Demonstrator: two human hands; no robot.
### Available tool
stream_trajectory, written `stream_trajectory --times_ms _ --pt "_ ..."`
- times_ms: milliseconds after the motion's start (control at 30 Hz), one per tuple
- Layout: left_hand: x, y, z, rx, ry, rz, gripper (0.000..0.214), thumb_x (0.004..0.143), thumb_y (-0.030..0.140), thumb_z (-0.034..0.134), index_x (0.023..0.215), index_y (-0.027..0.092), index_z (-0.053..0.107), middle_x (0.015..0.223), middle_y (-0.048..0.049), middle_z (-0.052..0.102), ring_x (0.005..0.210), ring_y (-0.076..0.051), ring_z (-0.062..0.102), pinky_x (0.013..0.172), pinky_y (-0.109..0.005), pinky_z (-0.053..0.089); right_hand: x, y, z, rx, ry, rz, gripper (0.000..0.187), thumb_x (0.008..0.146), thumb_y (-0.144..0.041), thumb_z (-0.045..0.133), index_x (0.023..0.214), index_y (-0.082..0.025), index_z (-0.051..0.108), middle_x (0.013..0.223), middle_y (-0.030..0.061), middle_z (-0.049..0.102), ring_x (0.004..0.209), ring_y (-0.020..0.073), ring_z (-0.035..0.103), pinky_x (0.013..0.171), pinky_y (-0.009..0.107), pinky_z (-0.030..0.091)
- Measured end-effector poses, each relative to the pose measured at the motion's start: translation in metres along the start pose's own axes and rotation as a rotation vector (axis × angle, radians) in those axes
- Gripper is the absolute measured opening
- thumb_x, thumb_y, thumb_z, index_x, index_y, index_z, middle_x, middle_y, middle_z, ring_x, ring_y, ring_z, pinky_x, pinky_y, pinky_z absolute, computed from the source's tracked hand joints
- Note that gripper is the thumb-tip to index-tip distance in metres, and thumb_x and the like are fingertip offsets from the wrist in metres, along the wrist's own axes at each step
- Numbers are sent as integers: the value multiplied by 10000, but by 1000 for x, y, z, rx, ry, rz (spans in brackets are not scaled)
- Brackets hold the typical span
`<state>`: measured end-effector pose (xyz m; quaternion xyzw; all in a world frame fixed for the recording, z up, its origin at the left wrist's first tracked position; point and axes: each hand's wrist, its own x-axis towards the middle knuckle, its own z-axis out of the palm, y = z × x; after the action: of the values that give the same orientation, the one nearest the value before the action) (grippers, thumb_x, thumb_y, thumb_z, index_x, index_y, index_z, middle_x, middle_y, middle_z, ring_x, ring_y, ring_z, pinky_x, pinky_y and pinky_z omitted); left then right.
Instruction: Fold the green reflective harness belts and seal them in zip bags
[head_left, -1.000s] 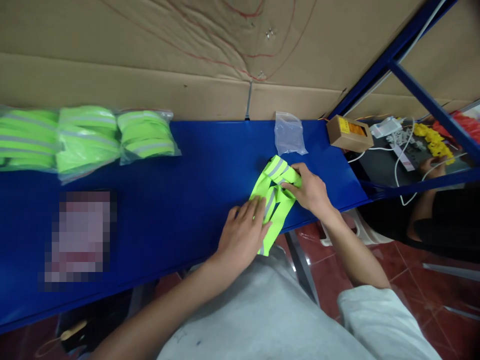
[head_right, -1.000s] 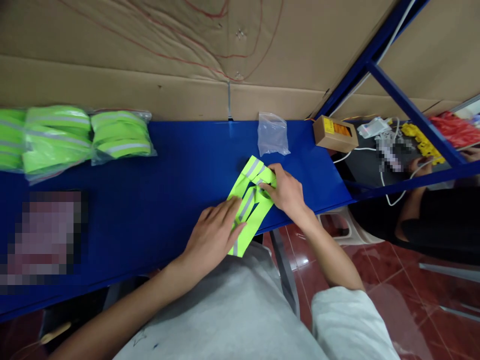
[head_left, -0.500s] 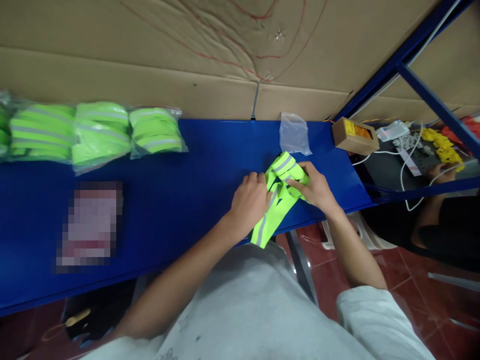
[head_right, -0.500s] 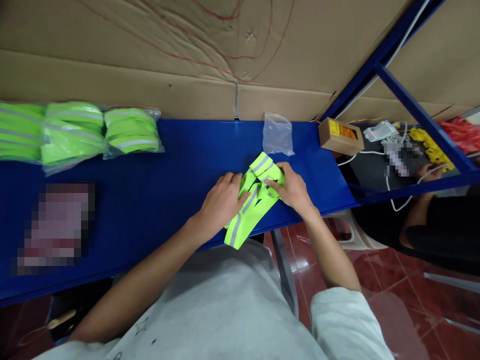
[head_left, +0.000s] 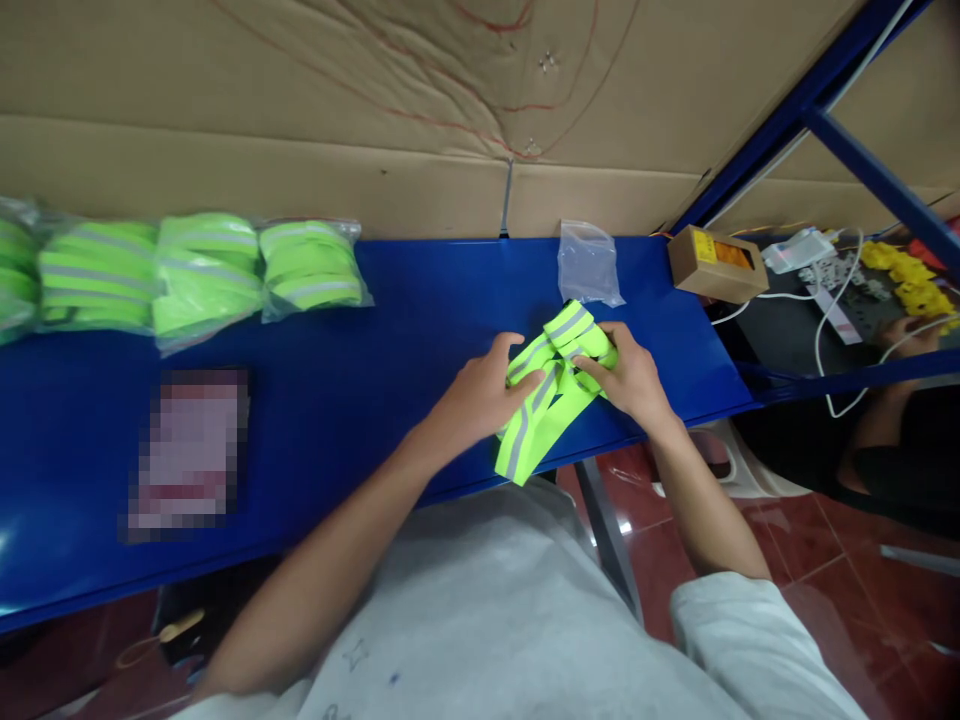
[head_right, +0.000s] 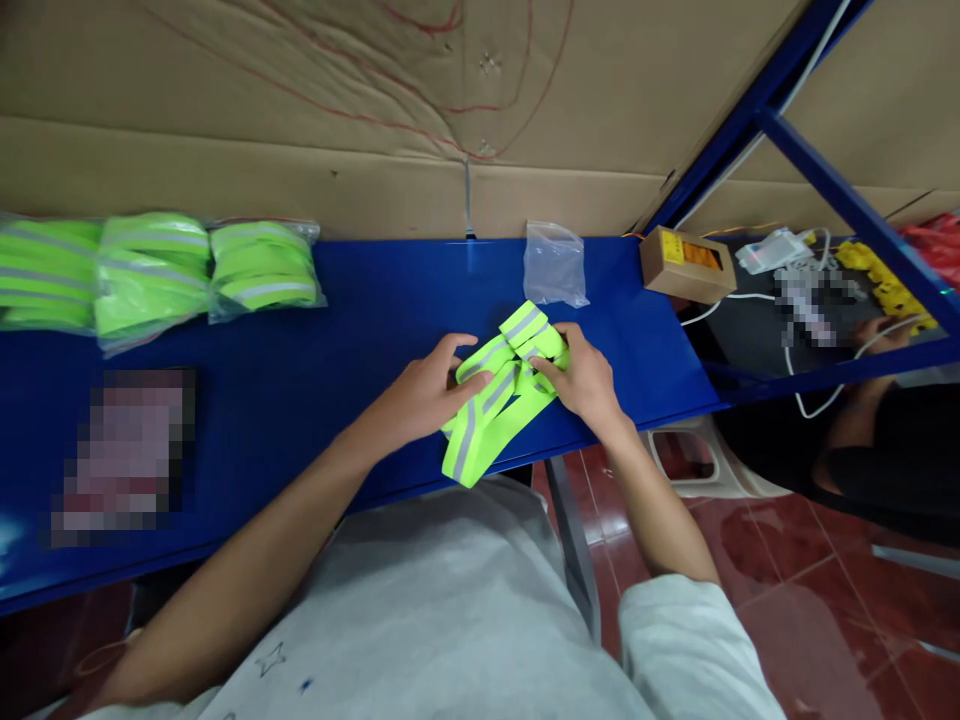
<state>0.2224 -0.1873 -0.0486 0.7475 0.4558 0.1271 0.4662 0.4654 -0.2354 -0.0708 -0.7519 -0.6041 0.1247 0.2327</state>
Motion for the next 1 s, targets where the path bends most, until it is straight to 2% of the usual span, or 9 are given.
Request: stream_trajectory --times_ms 67,167,300,400,500,667,767,900,1000 --pt "-15 12 8 141 94 24 650 973 481 617 1509 171 418 1240 -190 680 1173 -391 670 943 -496 529 0 -1 0 -6 -5 7 512 863 -508 691 1265 -218 564 1085 89 742 954 308 695 759 349 454" --pt "-31 14 18 172 118 29 649 951 284 638 1533 213 359 1302 -177 652 1163 -361 671 910 -442 521 0 1 0 -17 5 10 526 864 -511 690 1277 -210 567 1098 100 745 974 321 695 761 354 458" --pt "-33 -14 18 -276 -20 1 590 936 204 563 1479 254 338 954 -40 717 885 -231 720 754 -310 518 -1 3 3 -36 31 13 553 872 -529 684 1302 -203 563 1122 110 742 1002 338 693 758 360 465" --pt "-31 -33 13 -465 -43 -31 494 933 237 535 1407 235 396 927 -19 714 791 -179 686 686 -264 489 -2 3 4 -57 39 10 554 885 -537 675 1313 -206 557 1137 109 737 1004 340 693 751 359 466" --pt "-34 -34 15 -213 81 -43 475 938 198 477 1412 209 448 943 -35 720 721 -171 644 677 -287 463 -3 1 5 -95 53 4 546 891 -531 675 1313 -207 554 1137 106 733 1003 339 693 739 355 464" --pt "-41 -21 32 556 272 32 458 993 152 405 1420 114 569 1078 -159 732 1032 -331 686 906 -478 496 -4 -2 5 -172 67 25 534 913 -529 667 1327 -217 542 1138 103 730 982 337 692 698 339 443" --pt "-43 -24 40 786 354 87 534 1023 131 359 1546 142 468 1318 -218 664 1166 -378 653 944 -552 505 -6 -6 6 -255 101 29 541 919 -518 679 1344 -218 530 1133 114 727 967 338 686 692 340 438" --pt "-43 -37 44 847 224 344 586 1013 46 282 1578 117 416 1679 -158 341 1529 -313 389 1230 -586 345 -11 -22 12 -415 198 -52 412 970 -452 634 1260 -170 557 1071 146 720 961 328 667 745 364 449" --pt "-43 -44 45 818 105 393 592 1014 46 269 1600 59 355 1678 -164 334 1570 -286 326 1295 -548 279 -17 -37 21 -569 228 -140 305 1026 -370 531 1229 -147 573 1070 158 715 992 324 643 801 394 433"
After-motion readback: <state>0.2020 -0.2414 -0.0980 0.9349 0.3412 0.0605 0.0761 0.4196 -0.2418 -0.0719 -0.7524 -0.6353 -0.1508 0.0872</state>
